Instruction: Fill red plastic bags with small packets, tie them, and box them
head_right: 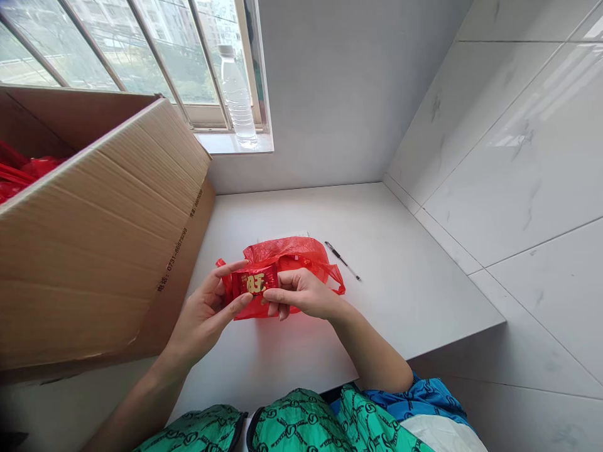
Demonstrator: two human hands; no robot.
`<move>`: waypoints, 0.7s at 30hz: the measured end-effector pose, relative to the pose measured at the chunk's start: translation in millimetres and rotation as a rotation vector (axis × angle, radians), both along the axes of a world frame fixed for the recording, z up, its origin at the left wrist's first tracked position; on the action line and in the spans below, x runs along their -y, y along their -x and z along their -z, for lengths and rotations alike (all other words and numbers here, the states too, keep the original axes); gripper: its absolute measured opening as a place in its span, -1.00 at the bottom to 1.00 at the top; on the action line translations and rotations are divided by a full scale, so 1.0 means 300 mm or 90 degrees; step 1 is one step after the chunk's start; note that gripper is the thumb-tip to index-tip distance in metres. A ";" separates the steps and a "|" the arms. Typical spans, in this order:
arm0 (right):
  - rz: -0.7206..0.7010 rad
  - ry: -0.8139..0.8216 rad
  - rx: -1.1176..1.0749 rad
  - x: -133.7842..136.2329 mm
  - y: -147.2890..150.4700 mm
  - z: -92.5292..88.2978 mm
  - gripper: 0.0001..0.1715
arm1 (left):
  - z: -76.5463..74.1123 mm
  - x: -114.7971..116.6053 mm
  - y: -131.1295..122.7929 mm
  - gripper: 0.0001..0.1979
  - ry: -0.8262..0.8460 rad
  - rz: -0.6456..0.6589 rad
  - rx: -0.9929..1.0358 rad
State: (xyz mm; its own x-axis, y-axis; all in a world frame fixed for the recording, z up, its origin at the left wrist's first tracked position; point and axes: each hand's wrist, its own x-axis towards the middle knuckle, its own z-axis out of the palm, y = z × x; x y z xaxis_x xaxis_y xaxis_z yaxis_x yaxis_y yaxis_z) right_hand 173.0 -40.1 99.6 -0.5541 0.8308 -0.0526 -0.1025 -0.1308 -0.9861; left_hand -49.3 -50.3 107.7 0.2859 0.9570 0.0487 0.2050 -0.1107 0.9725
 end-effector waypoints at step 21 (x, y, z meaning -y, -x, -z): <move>0.095 -0.126 0.361 0.083 -0.111 -0.069 -0.59 | -0.040 0.004 0.060 -0.54 -0.307 -0.132 -0.078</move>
